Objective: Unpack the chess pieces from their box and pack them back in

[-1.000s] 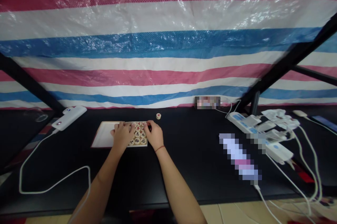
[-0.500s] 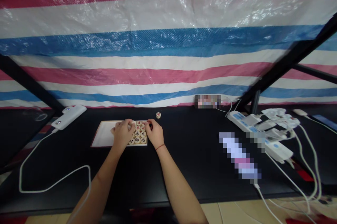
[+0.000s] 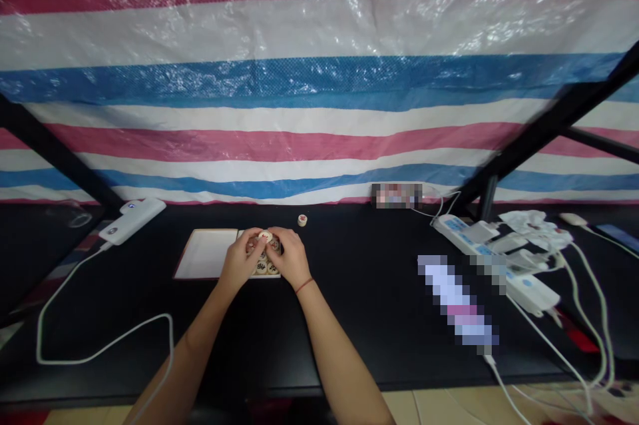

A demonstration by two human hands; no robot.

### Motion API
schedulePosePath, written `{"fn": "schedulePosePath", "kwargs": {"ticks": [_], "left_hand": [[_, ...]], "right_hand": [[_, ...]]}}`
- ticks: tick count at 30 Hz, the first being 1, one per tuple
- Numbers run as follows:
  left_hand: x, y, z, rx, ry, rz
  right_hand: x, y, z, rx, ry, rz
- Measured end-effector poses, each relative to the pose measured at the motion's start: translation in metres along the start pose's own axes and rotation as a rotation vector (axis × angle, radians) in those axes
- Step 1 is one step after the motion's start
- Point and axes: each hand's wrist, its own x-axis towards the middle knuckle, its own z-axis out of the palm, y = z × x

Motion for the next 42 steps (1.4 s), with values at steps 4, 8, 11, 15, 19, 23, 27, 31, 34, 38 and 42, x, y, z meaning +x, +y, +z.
{"fn": "schedulePosePath", "kwargs": {"ticks": [4,8,11,15,19,23,27,31,34,38,42], "left_hand": [[0.0,-0.002,0.001,-0.145,-0.002,-0.045],[0.002,-0.007,0.0,-0.245,0.081,-0.109],[0.003,-0.013,-0.002,-0.255,0.134,-0.145],[0.006,-0.021,-0.002,-0.27,0.178,-0.174],[0.006,-0.024,-0.001,-0.307,0.174,-0.2],[0.005,-0.018,-0.002,-0.26,0.142,-0.194],[0.004,-0.011,-0.002,-0.08,0.098,-0.069],[0.0,-0.01,0.001,0.081,0.026,0.099],[-0.002,-0.013,0.004,0.134,-0.01,0.148],[-0.003,-0.015,0.005,0.143,-0.015,0.182],[-0.002,-0.015,0.004,0.144,-0.047,0.235]], "right_hand": [[0.003,0.004,-0.003,-0.034,0.004,-0.001],[0.007,0.022,-0.015,-0.148,0.161,0.077],[0.007,0.045,-0.029,-0.25,0.299,0.236],[0.005,0.072,-0.038,-0.374,0.352,0.412],[0.001,0.085,-0.035,-0.5,0.298,0.494],[0.002,0.084,-0.033,-0.566,0.251,0.501],[0.006,0.062,-0.033,-0.44,0.284,0.38],[0.008,0.022,-0.022,-0.006,0.072,0.189],[0.005,-0.002,-0.012,0.143,-0.061,0.135],[0.003,-0.016,-0.005,0.193,-0.061,0.154],[0.005,-0.009,-0.01,0.13,-0.038,0.125]]}}
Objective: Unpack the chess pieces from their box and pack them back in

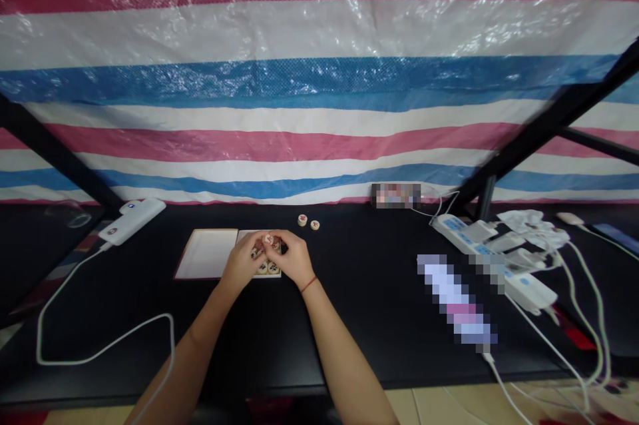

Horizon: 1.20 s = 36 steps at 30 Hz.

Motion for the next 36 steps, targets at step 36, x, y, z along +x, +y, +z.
{"fn": "schedulePosePath", "kwargs": {"ticks": [36], "left_hand": [[0.003,-0.012,-0.005,0.158,0.065,-0.072]], "right_hand": [[0.016,0.083,-0.033,-0.628,0.249,0.41]]}}
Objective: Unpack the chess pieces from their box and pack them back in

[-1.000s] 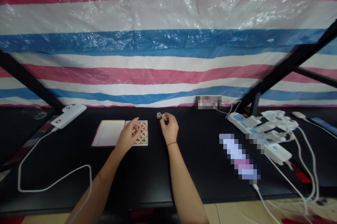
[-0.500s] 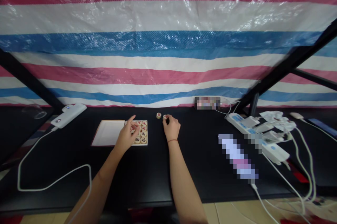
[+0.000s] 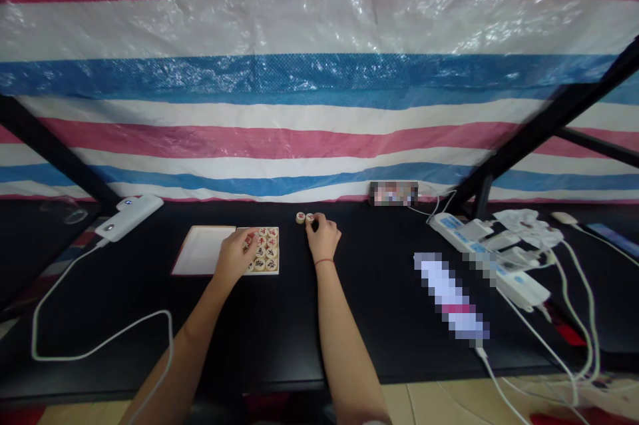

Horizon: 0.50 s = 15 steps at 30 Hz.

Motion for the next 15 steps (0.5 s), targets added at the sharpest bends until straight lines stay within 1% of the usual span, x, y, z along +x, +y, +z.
{"fn": "schedulePosePath", "kwargs": {"ticks": [5,8,11,13,15], "left_hand": [[0.001,-0.002,-0.001,0.01,-0.001,-0.012],[0.001,0.001,-0.003,0.039,-0.009,-0.039],[0.002,0.007,-0.005,0.152,-0.016,-0.117],[0.004,0.012,-0.006,0.26,-0.039,-0.175],[0.008,0.016,-0.006,0.352,-0.082,-0.215]], "right_hand": [[0.0,0.0,-0.001,0.012,-0.029,-0.01],[0.0,-0.001,-0.003,0.028,-0.029,-0.017],[-0.003,-0.006,-0.006,0.034,0.038,-0.011],[-0.008,-0.014,-0.007,0.054,0.081,-0.04],[-0.016,-0.024,-0.007,0.119,0.044,-0.112]]}}
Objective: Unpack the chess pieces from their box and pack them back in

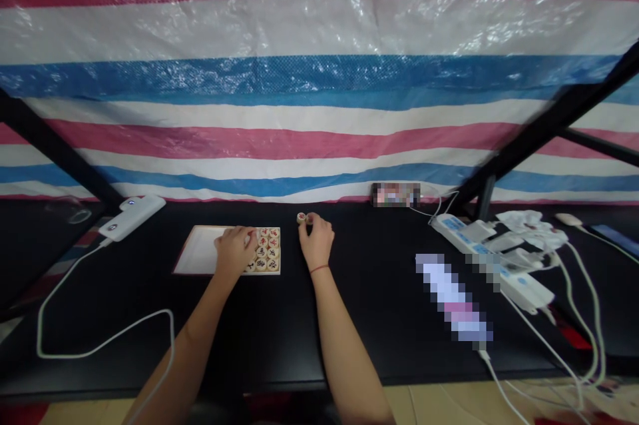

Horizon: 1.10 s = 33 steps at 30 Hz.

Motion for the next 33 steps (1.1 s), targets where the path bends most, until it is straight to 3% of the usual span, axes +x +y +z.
{"fn": "schedulePosePath", "kwargs": {"ticks": [5,17,20,24,28,33], "left_hand": [[0.006,0.008,0.004,0.124,-0.078,-0.004],[0.005,0.014,0.021,0.003,0.054,0.071],[0.006,0.014,0.016,-0.037,0.062,0.06],[0.005,0.016,0.005,-0.18,0.198,0.036],[0.0,0.016,0.0,-0.312,0.235,0.016],[-0.003,0.013,0.001,-0.505,0.174,0.071]], "right_hand": [[-0.019,-0.023,0.008,0.164,-0.197,-0.066],[-0.024,-0.031,0.008,0.269,-0.269,-0.055],[-0.025,-0.034,0.006,0.261,-0.203,-0.076],[-0.029,-0.043,0.002,0.256,-0.066,-0.241],[-0.035,-0.052,0.0,0.295,-0.124,-0.394],[-0.038,-0.056,0.0,0.346,-0.102,-0.394]]}}
